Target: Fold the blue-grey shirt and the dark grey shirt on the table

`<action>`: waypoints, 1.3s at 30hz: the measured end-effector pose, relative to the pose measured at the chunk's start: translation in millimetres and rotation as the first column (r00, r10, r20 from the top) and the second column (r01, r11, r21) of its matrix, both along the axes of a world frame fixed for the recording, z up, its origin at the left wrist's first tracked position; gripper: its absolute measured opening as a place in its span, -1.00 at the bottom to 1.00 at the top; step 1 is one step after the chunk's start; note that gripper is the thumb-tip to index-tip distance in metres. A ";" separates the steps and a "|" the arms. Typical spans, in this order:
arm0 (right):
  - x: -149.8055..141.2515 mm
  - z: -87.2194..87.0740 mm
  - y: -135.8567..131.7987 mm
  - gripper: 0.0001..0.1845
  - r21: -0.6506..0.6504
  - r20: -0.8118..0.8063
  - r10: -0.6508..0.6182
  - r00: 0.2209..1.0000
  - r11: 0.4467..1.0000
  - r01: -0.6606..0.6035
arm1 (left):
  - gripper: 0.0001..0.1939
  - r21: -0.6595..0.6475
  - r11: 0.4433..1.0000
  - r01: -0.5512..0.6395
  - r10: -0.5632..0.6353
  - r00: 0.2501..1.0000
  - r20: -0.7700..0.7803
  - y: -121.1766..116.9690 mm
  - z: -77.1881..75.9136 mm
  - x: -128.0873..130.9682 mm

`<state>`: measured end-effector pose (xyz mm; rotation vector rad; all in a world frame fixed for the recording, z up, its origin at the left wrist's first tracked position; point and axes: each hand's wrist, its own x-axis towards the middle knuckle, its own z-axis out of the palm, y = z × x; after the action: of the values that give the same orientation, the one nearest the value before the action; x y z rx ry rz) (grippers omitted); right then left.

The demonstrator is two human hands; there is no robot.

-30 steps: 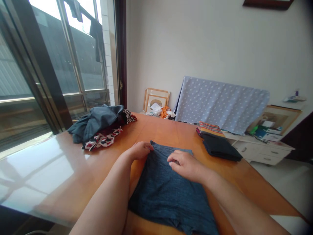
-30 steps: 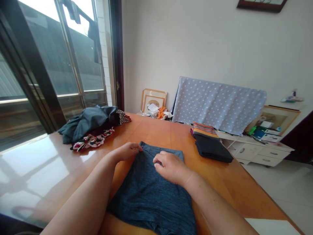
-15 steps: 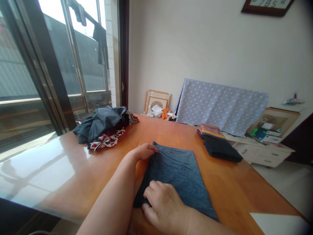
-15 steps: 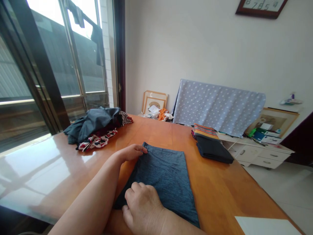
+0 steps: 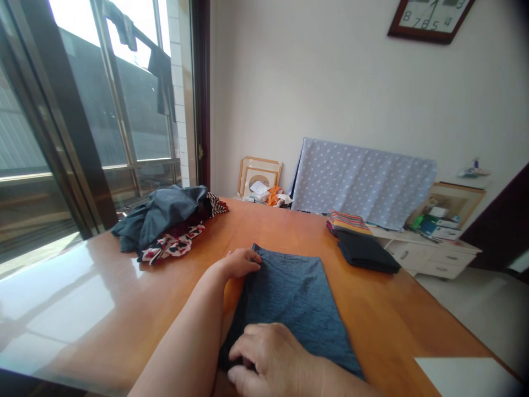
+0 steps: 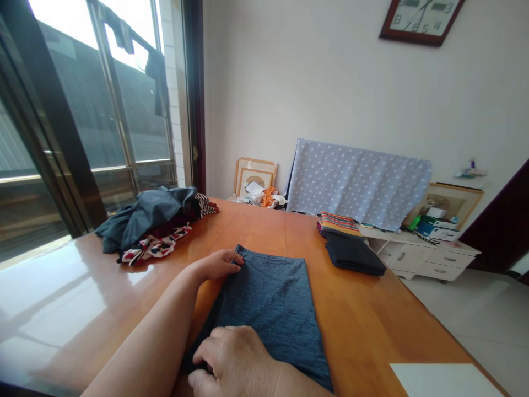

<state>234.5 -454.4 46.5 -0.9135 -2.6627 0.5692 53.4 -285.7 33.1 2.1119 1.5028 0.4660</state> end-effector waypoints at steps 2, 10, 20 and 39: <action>9.9 5.2 2.7 -0.77 -0.015 -0.056 -0.089 0.994 0.996 0.089 | -0.63 0.003 1.000 0.009 -0.009 1.000 -0.028 -1.3 1.5 1.5; 50.8 2.5 -8.2 -0.70 -0.096 -0.011 -0.169 0.986 0.981 0.167 | -0.52 0.039 0.999 0.007 -0.001 0.986 -0.166 -3.2 5.0 7.4; 105.3 5.1 -21.3 -0.82 -0.125 -0.075 -0.359 0.930 0.929 0.348 | -0.52 0.057 0.998 -0.024 0.034 0.982 -0.185 -12.6 10.4 14.4; 139.9 -13.3 -30.9 -0.79 -0.165 -0.329 -0.552 0.766 0.833 0.528 | -0.47 0.280 0.956 -0.091 0.185 0.926 -0.328 -46.8 9.6 34.6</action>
<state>374.4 -485.3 33.2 -1.3729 -1.9271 0.6056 88.0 -332.5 42.7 2.3991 1.8923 0.3642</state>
